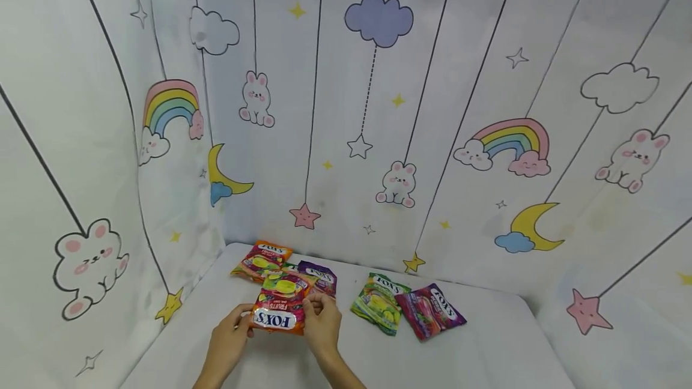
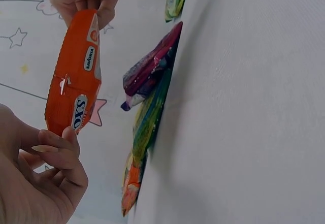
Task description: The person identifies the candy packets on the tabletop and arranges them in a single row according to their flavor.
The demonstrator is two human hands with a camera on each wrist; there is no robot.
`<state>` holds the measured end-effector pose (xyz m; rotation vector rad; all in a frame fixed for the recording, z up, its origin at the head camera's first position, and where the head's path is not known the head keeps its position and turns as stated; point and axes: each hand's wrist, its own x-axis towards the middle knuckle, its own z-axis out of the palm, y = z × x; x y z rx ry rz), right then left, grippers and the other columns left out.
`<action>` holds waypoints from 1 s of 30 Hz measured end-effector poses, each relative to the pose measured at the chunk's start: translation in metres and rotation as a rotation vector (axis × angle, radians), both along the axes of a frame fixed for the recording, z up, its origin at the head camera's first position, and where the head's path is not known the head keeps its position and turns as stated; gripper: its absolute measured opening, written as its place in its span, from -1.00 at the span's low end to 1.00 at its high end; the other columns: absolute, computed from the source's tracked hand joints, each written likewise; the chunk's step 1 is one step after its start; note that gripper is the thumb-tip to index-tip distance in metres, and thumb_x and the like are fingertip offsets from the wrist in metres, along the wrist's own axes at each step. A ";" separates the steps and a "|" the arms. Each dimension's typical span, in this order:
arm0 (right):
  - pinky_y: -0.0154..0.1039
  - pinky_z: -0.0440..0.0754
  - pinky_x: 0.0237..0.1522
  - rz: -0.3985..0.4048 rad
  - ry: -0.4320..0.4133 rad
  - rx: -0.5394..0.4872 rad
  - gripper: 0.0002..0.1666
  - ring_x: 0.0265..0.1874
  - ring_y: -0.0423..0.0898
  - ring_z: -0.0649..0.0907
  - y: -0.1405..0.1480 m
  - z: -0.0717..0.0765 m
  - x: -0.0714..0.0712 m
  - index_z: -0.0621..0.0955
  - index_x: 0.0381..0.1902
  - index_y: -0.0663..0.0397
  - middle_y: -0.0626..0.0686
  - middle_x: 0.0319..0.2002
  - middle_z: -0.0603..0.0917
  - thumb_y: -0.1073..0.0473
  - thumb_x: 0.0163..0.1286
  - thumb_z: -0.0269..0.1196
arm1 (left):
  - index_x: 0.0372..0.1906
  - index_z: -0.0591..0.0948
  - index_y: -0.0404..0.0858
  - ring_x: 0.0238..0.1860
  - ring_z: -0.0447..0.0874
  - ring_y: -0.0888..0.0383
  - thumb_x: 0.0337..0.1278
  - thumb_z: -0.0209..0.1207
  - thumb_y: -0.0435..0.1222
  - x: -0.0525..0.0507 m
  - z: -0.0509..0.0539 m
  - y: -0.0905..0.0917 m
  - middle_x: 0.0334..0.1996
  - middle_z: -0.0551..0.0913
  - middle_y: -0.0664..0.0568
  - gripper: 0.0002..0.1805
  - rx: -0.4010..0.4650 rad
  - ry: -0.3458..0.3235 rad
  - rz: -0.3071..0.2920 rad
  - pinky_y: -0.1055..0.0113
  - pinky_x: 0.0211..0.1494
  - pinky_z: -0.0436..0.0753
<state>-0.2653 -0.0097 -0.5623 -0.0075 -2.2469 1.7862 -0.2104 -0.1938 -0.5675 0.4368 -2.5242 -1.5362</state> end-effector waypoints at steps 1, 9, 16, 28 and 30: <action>-0.37 0.55 -0.47 0.007 -0.004 -0.007 -0.90 -0.46 -0.20 0.55 -0.001 0.000 0.001 0.67 -0.32 -0.01 -0.10 -0.43 0.60 0.27 0.40 0.39 | 0.27 0.60 -0.25 -0.46 0.48 0.11 0.57 -0.04 -0.27 0.001 0.000 -0.002 -0.46 0.64 0.01 -0.64 0.000 -0.004 0.001 0.28 -0.45 0.38; -0.30 0.63 -0.61 0.084 -0.037 -0.081 -0.93 -0.56 -0.18 0.55 -0.011 -0.008 0.010 0.65 -0.27 0.11 -0.03 -0.43 0.58 0.31 0.43 0.35 | 0.26 0.61 -0.27 -0.43 0.52 0.11 0.57 -0.03 -0.29 0.011 -0.005 -0.014 -0.47 0.62 0.02 -0.64 -0.024 -0.010 0.018 0.26 -0.41 0.45; -0.28 0.65 -0.61 0.136 -0.013 -0.092 -0.93 -0.58 -0.18 0.57 -0.020 -0.013 0.013 0.64 -0.27 0.10 -0.03 -0.43 0.59 0.32 0.43 0.35 | 0.27 0.60 -0.29 -0.41 0.53 0.10 0.57 -0.05 -0.31 0.016 -0.007 -0.025 -0.46 0.63 0.02 -0.63 -0.027 -0.021 0.034 0.25 -0.39 0.46; -0.21 0.68 -0.62 0.215 -0.060 -0.105 -0.92 -0.64 -0.21 0.58 -0.038 -0.019 0.023 0.63 -0.27 0.11 -0.04 -0.45 0.58 0.34 0.43 0.35 | 0.28 0.57 -0.32 -0.39 0.51 0.07 0.55 -0.13 -0.34 0.027 -0.013 -0.044 -0.43 0.62 -0.01 -0.60 -0.021 -0.079 0.070 0.25 -0.39 0.45; -0.24 0.67 -0.63 0.221 -0.061 -0.105 -0.91 -0.63 -0.22 0.57 -0.040 -0.019 0.025 0.63 -0.28 0.12 -0.04 -0.45 0.58 0.35 0.43 0.35 | 0.28 0.57 -0.32 -0.40 0.51 0.07 0.55 -0.13 -0.34 0.029 -0.014 -0.045 -0.44 0.62 -0.01 -0.60 -0.020 -0.083 0.078 0.24 -0.39 0.45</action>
